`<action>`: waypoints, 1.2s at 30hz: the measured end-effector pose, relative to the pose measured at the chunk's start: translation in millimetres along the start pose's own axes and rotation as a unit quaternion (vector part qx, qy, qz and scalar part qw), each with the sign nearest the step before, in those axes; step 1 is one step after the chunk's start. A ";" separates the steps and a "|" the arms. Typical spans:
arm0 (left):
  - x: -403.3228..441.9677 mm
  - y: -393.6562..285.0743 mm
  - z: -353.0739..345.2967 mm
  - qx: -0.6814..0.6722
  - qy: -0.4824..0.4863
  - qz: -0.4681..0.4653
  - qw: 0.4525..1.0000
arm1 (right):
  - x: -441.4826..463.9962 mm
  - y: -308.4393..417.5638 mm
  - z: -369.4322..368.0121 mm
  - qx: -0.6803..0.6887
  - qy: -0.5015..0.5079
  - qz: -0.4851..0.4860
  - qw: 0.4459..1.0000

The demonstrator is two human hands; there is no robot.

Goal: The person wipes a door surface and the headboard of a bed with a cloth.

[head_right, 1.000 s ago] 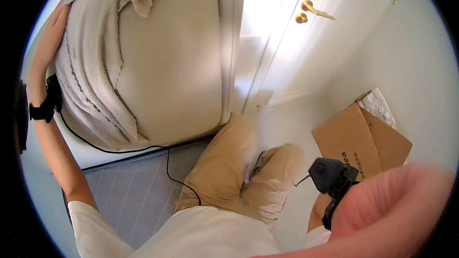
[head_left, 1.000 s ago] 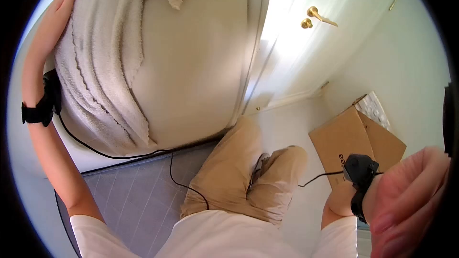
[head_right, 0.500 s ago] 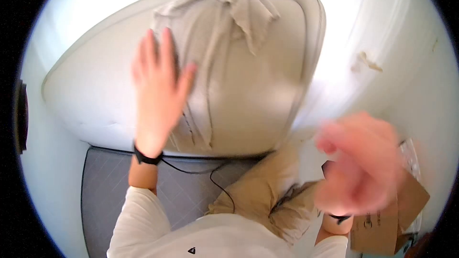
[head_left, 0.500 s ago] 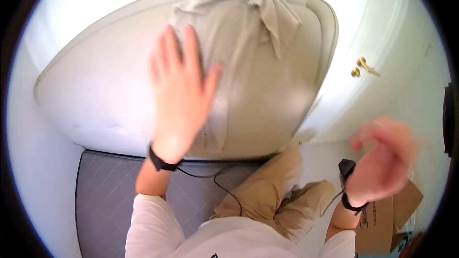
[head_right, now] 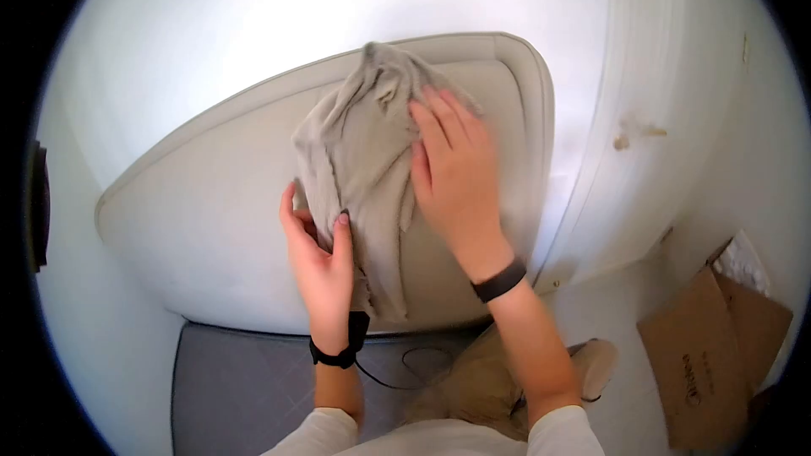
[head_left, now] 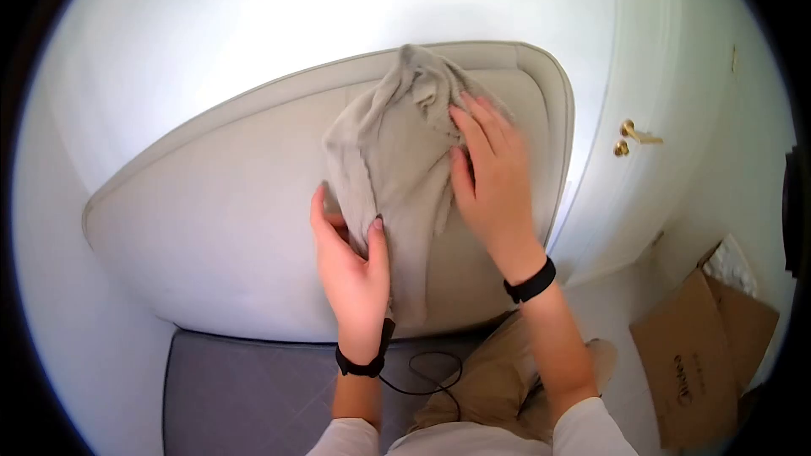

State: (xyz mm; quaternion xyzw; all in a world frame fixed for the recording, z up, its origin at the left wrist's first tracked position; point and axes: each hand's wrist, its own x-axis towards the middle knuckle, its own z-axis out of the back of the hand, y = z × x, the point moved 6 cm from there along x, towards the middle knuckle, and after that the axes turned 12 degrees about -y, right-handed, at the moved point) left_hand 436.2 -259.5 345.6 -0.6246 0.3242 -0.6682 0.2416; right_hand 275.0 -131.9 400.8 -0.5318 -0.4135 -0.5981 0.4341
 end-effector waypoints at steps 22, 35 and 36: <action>-101.3 -10.2 -13.6 -0.537 0.130 0.329 0.766 | -226.9 45.9 86.1 0.406 0.535 -0.437 0.597; -90.6 1.5 -15.8 -0.426 0.158 0.235 0.859 | -212.5 -6.9 131.6 0.534 -0.002 -0.647 0.543; -89.5 4.7 -15.1 -0.424 0.144 0.236 0.863 | -206.9 -9.3 131.4 0.501 0.023 -0.629 0.594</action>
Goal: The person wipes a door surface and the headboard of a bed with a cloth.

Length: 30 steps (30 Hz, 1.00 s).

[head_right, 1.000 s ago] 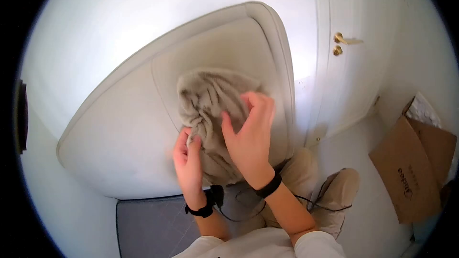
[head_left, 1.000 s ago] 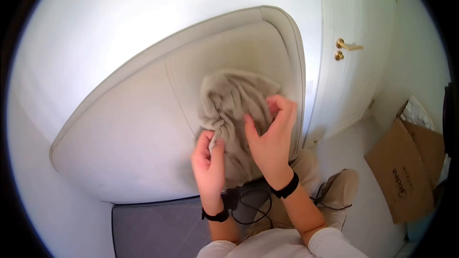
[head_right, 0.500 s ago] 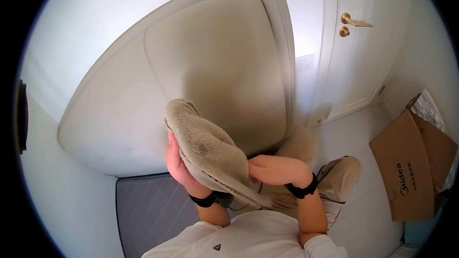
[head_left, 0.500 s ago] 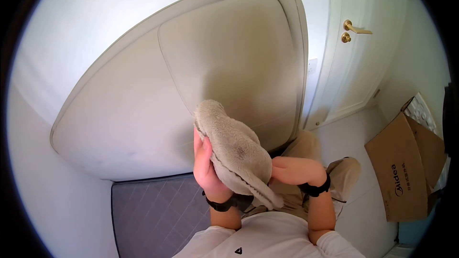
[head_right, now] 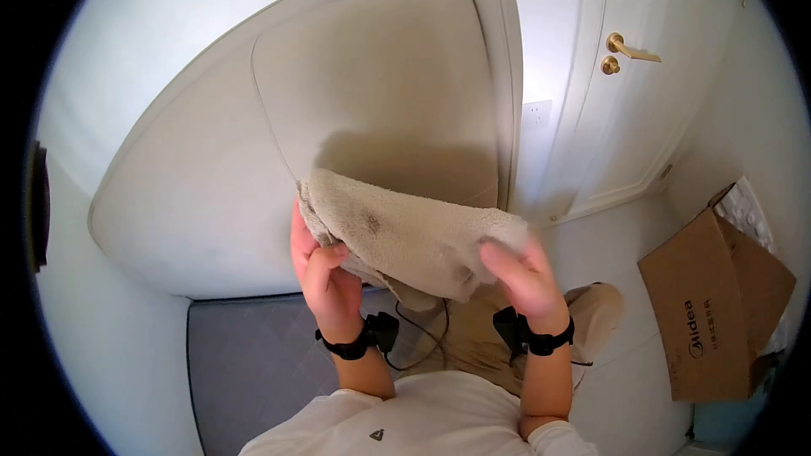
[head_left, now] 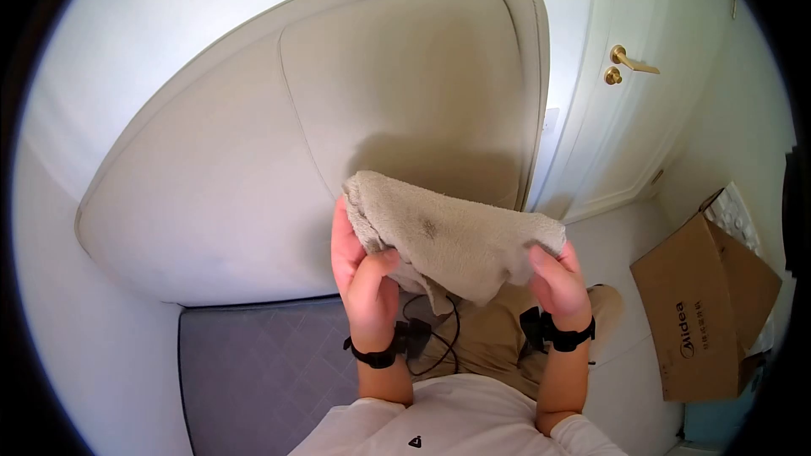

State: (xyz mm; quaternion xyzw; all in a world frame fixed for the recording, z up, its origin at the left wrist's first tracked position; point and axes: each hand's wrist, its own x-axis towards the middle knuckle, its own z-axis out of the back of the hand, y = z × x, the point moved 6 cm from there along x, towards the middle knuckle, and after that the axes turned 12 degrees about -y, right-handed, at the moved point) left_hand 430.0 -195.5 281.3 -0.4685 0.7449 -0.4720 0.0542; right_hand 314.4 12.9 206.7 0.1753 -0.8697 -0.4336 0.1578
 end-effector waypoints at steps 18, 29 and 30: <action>14.0 -4.7 49.1 0.169 -0.094 -0.109 0.975 | 11.4 46.8 2.7 -0.240 -0.228 0.217 0.918; 81.6 -72.3 -4.7 0.265 0.007 -0.297 0.917 | 74.4 119.2 -83.1 -0.300 -0.144 0.373 0.866; 96.3 -90.4 -21.8 0.328 0.014 -0.383 0.863 | 89.7 138.2 -102.9 -0.337 -0.131 0.398 0.843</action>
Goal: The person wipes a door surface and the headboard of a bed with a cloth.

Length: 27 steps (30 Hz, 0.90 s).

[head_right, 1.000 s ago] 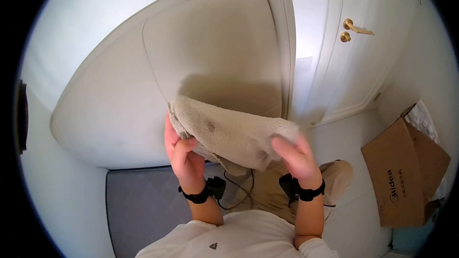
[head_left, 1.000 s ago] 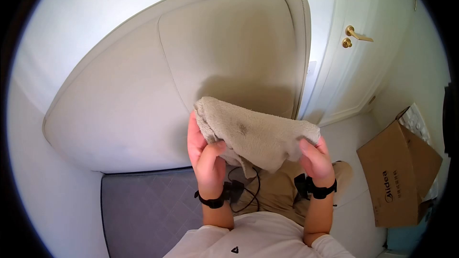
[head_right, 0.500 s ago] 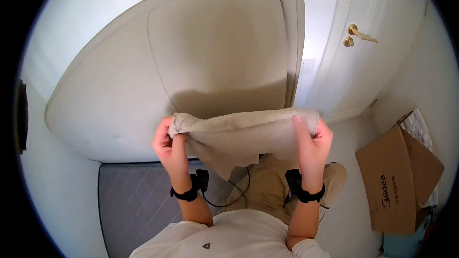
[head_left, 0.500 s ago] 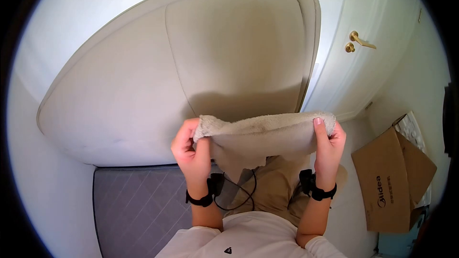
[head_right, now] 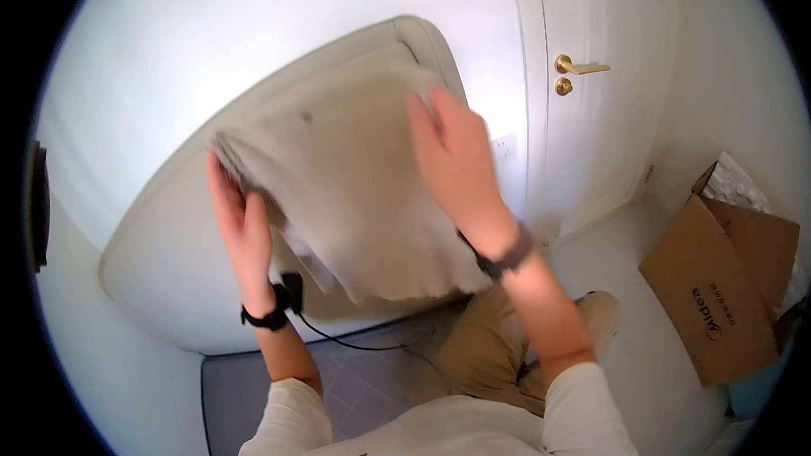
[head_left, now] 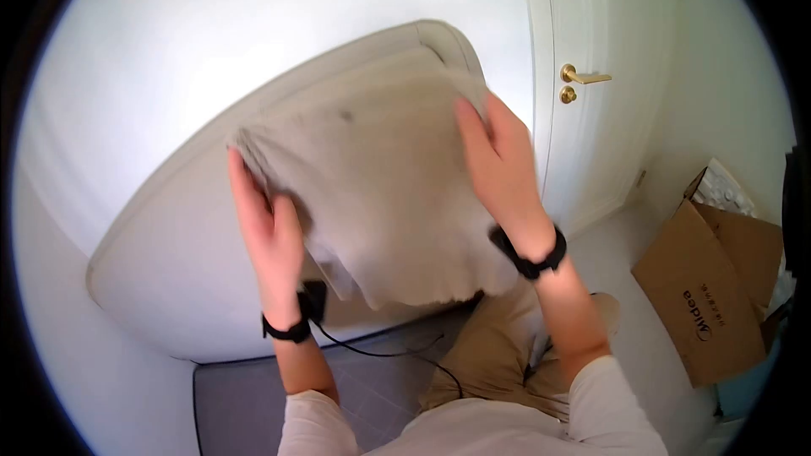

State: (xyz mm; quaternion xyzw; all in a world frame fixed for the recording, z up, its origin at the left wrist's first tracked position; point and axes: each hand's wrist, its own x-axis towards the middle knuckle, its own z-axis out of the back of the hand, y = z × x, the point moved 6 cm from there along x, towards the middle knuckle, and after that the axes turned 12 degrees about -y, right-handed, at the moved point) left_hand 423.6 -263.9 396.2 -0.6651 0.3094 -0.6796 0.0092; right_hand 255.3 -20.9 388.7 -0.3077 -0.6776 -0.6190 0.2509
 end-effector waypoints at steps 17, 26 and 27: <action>-60.5 -5.7 -86.4 0.445 0.154 -0.230 0.851 | -21.0 -6.1 -81.6 -0.174 0.011 0.330 0.928; -99.1 -15.1 -89.7 0.430 0.267 -0.257 0.823 | -45.8 -14.9 -54.1 -0.203 0.055 0.318 0.924; -105.1 -10.3 -88.9 0.415 0.277 -0.250 0.830 | -50.5 -20.6 -53.1 -0.212 0.060 0.322 0.921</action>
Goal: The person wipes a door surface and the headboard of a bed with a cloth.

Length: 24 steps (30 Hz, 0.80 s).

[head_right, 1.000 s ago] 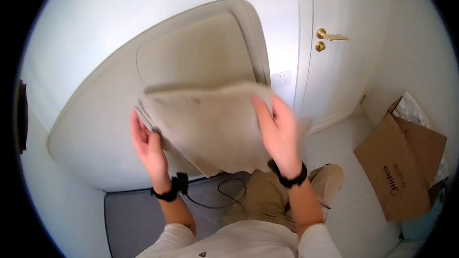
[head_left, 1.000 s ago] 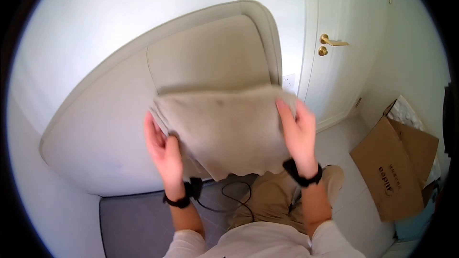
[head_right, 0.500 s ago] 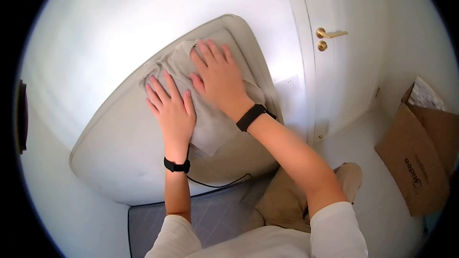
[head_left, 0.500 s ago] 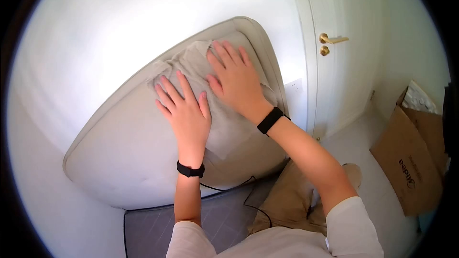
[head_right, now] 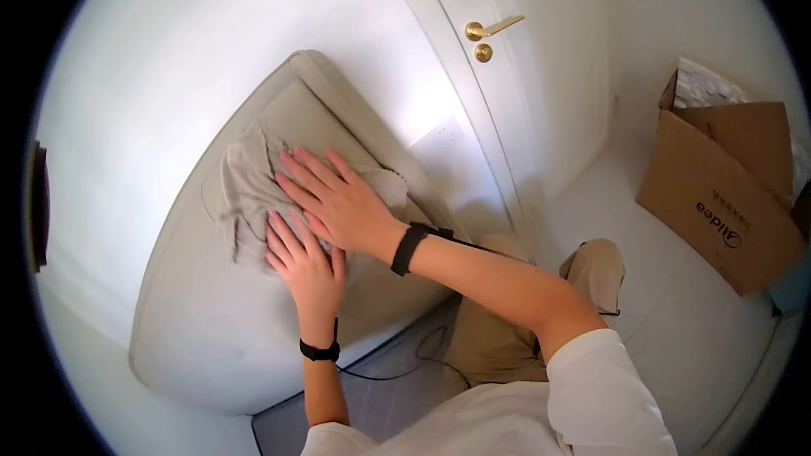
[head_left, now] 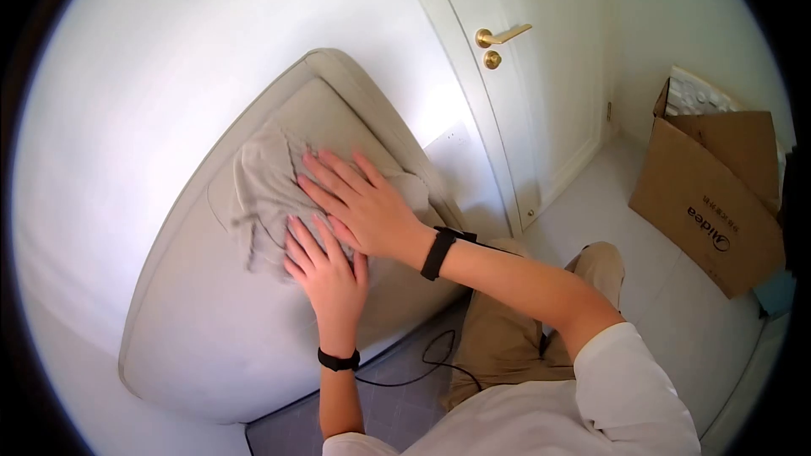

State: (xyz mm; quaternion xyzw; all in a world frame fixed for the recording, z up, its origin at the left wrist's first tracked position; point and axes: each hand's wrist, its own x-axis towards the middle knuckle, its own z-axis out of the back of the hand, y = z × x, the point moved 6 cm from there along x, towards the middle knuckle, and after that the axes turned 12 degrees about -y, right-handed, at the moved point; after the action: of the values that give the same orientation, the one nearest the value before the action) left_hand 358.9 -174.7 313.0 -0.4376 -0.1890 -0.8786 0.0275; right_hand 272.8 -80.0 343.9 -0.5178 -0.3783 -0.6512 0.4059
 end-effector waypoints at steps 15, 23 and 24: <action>36.6 -77.0 -5.1 -0.284 -0.207 0.124 0.928 | 2.0 -79.6 62.1 0.158 -0.065 -0.146 0.975; 112.1 -259.8 -70.3 -0.568 -0.163 0.123 0.797 | -57.2 -206.7 182.0 0.090 -0.136 -0.329 0.930; 126.8 -284.8 -88.3 -0.594 -0.151 0.131 0.780 | -65.2 -226.3 192.1 0.085 -0.144 -0.352 0.921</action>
State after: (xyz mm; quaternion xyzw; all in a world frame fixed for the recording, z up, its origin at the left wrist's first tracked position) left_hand 153.0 72.8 276.0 -0.5145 0.4274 -0.7276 -0.1521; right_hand 143.8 191.3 297.7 -0.4026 -0.6444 -0.6362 0.1342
